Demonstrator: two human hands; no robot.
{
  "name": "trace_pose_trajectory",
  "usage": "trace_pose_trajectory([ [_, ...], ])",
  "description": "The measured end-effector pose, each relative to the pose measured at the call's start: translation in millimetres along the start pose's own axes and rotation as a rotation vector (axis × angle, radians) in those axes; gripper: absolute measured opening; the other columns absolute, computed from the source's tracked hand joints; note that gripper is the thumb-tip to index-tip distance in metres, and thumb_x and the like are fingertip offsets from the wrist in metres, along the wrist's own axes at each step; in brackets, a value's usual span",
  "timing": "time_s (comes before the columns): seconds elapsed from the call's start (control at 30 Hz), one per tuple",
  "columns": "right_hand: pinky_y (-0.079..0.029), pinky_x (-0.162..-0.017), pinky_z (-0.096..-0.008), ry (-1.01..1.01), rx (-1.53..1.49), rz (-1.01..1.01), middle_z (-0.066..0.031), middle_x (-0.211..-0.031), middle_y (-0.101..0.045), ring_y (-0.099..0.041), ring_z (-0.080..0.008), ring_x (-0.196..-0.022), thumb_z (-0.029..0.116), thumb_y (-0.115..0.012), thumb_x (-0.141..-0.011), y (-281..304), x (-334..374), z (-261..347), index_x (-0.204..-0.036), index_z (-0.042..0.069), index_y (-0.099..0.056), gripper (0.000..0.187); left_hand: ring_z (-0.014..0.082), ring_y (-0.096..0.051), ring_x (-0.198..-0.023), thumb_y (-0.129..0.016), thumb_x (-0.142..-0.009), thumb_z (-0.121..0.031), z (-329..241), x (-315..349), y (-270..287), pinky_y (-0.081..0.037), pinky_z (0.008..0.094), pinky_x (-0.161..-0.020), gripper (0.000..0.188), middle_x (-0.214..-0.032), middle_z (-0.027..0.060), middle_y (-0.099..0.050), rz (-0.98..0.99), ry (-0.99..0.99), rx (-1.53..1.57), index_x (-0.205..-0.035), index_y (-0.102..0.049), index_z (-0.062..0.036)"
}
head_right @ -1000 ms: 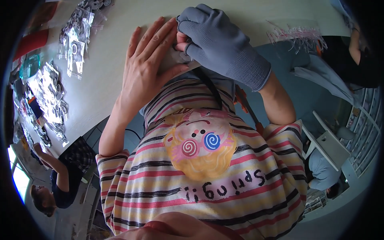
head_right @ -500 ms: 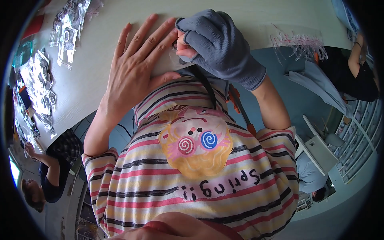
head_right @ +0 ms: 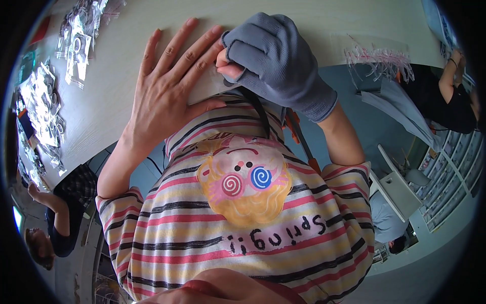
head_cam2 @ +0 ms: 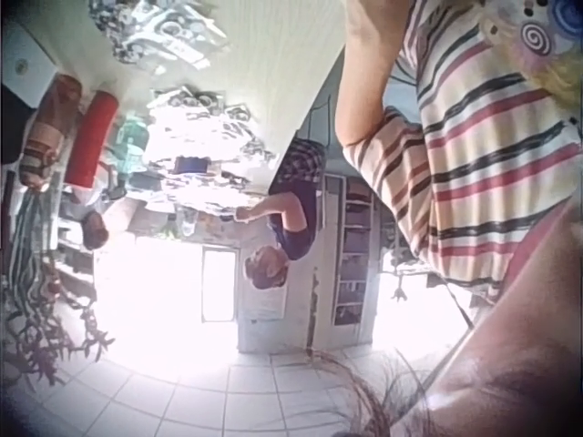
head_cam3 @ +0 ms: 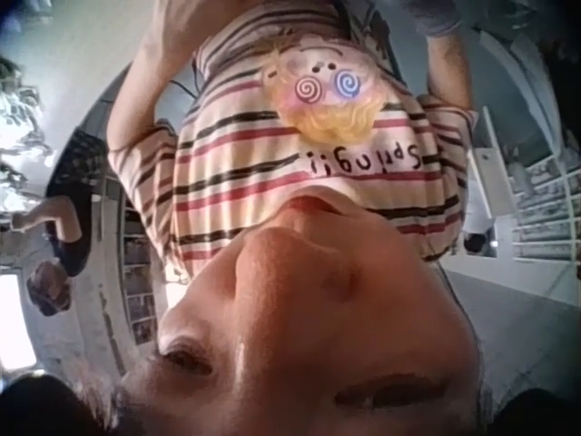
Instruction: The person packages small character charms and keychains by hand, inserting them one by one into small plastic sleeves.
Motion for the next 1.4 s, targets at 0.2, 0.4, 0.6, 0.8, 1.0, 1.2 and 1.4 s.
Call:
trace_pose_trajectory([
  [0.2, -0.045, -0.084, -0.0393, -0.059, 0.025, 0.071, 0.0, -0.094, -0.059, -0.057, -0.0224, -0.091, 0.027, -0.078, -0.078, 4, -8, 6, -0.094, 0.017, -0.061, 0.026, 0.0237, -0.026, -0.152, -0.067, -0.078, -0.065, 0, -1, 0, -0.01, 0.0541, -0.125, 0.089, -0.162, -0.0039, -0.035, -0.004, 0.005, -0.009, -0.153, -0.043, -0.0242],
  [0.4, -0.045, -0.08, -0.0399, -0.193, 0.034, 0.125, 0.0001, -0.089, -0.06, -0.058, -0.023, -0.088, 0.026, -0.078, -0.079, 12, -14, 14, -0.091, 0.016, -0.061, 0.023, 0.0224, -0.026, -0.152, -0.066, -0.08, -0.065, -1, -1, -1, -0.01, 0.0528, -0.126, 0.087, -0.162, -0.0047, -0.035, -0.031, 0.008, -0.003, -0.153, -0.043, -0.0242],
  [0.6, -0.045, -0.076, -0.0399, -0.315, -0.165, 0.142, -0.0004, -0.079, -0.061, -0.058, -0.0237, -0.079, 0.021, -0.076, -0.081, 12, -18, 7, -0.082, 0.013, -0.062, 0.016, 0.0218, -0.026, -0.152, -0.063, -0.082, -0.064, -1, -3, -4, -0.01, 0.0519, -0.126, 0.084, -0.162, -0.0055, -0.035, -0.064, -0.009, -0.003, -0.153, -0.042, -0.0241],
  [0.8, -0.042, -0.078, -0.0396, -0.2, -0.072, 0.165, 0.0019, -0.085, -0.062, -0.057, -0.0224, -0.081, 0.019, -0.076, -0.08, 8, -13, 6, -0.085, 0.015, -0.061, 0.017, 0.0207, -0.025, -0.153, -0.064, -0.08, -0.064, 1, -2, -4, -0.009, 0.0516, -0.126, 0.087, -0.162, -0.0067, -0.034, -0.072, -0.008, -0.019, -0.155, -0.04, -0.0249],
  [1.0, -0.042, -0.085, -0.0375, 0.031, 0.243, -0.046, 0.0026, -0.098, -0.063, -0.06, -0.0196, -0.091, 0.023, -0.077, -0.08, 6, 5, 11, -0.093, 0.019, -0.061, 0.021, 0.0196, -0.023, -0.153, -0.074, -0.071, -0.055, -8, -2, -7, -0.006, 0.0515, -0.127, 0.1, -0.162, -0.0078, -0.033, -0.039, 0.019, -0.04, -0.158, -0.033, -0.0251],
  [1.2, -0.044, -0.085, -0.0395, 0.046, 0.2, -0.063, 0.0022, -0.103, -0.064, -0.06, -0.0211, -0.092, 0.022, -0.076, -0.077, 1, 8, 6, -0.097, 0.019, -0.063, 0.024, 0.0188, -0.021, -0.154, -0.077, -0.069, -0.043, -10, 1, -4, -0.005, 0.0502, -0.127, 0.103, -0.163, -0.0064, -0.032, -0.035, -0.032, -0.003, -0.159, -0.031, -0.0217],
  [1.4, -0.045, -0.086, -0.0392, 0.094, 0.166, -0.058, 0.0029, -0.099, -0.064, -0.061, -0.021, -0.091, 0.025, -0.077, -0.077, 2, 17, 8, -0.098, 0.02, -0.066, 0.025, 0.0187, -0.023, -0.153, -0.076, -0.071, -0.038, -7, 1, 0, -0.009, 0.0496, -0.127, 0.099, -0.164, -0.005, -0.03, 0.047, -0.064, 0.063, -0.158, -0.032, -0.0196],
])
Point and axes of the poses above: each hand's wrist, its own x-axis away from the middle knuckle, its own y-axis out of the back of the hand, z = x × y, the point moved 3 cm from there along -x, towards the middle knuckle
